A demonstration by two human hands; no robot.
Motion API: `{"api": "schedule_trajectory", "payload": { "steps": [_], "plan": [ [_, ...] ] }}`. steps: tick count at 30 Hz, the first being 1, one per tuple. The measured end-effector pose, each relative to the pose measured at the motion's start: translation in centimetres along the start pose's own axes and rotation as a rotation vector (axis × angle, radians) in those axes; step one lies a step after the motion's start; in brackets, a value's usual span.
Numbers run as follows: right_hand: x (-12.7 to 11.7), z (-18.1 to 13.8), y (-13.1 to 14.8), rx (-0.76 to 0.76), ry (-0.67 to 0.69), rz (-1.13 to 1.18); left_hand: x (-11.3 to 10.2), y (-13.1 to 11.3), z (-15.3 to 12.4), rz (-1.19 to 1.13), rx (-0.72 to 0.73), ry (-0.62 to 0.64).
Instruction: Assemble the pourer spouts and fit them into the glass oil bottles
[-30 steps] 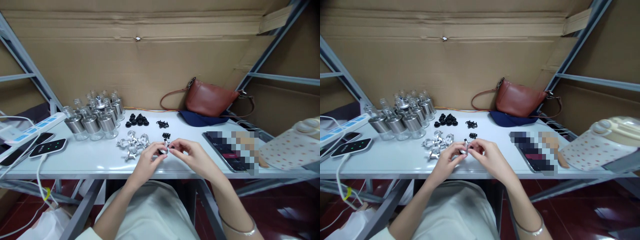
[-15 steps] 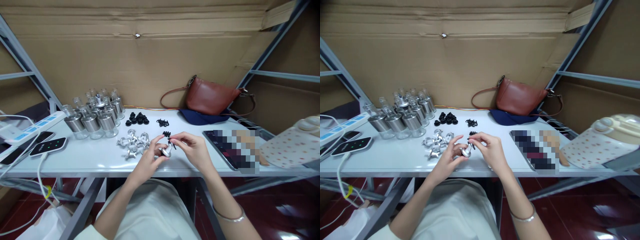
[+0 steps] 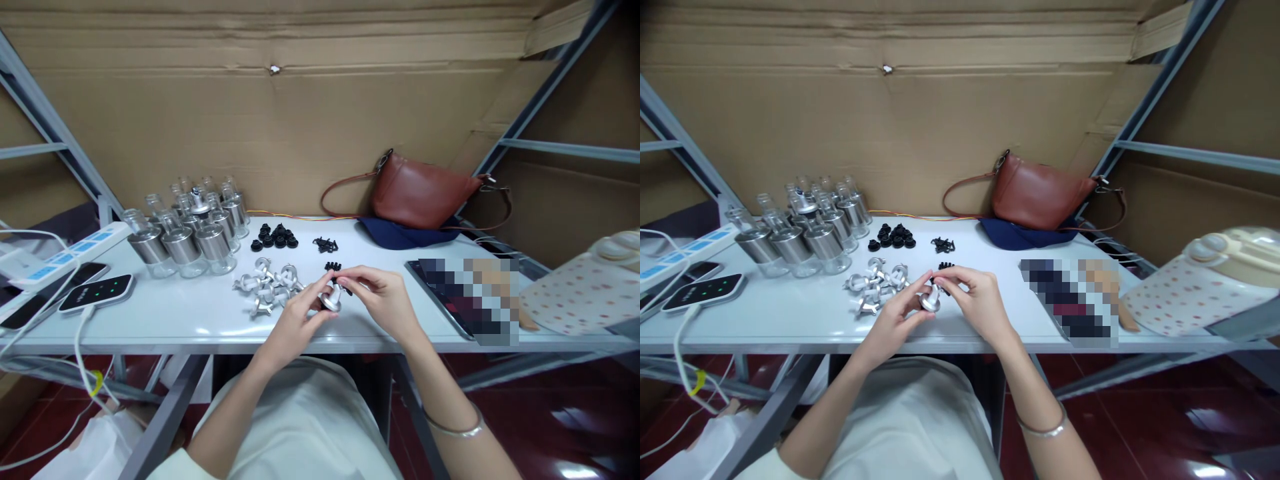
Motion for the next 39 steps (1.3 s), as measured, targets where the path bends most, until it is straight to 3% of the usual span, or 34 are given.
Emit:
{"api": "schedule_trajectory", "payload": {
  "steps": [7, 18, 27, 32, 39],
  "plan": [
    [-0.2, -0.3, 0.3, -0.058, -0.077, -0.050, 0.0, 0.2, -0.1, -0.009, -0.026, -0.004],
    [-0.2, -0.1, 0.5, -0.082, 0.015, -0.179, 0.0, 0.0, 0.0, 0.028, -0.023, -0.004],
    [-0.3, -0.2, 0.7, -0.073, 0.075, -0.149, 0.0, 0.0, 0.0, 0.035, -0.016, 0.006],
    [0.3, -0.5, 0.8, -0.027, 0.121, -0.122, -0.5, 0.3, 0.1, -0.061, -0.071, -0.117],
    [1.0, -1.0, 1.3, -0.113, 0.160, -0.167, -1.3, 0.3, 0.0, -0.071, -0.078, -0.290]
  ]
}}
Point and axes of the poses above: each hand's wrist, its own z-axis towards the middle knuckle, its own x-axis out of the palm, y = z × x, the point moved 5 cm from there along z, towards the middle knuckle, and after that the axes turned 8 degrees about -y, right-handed, at the moved point
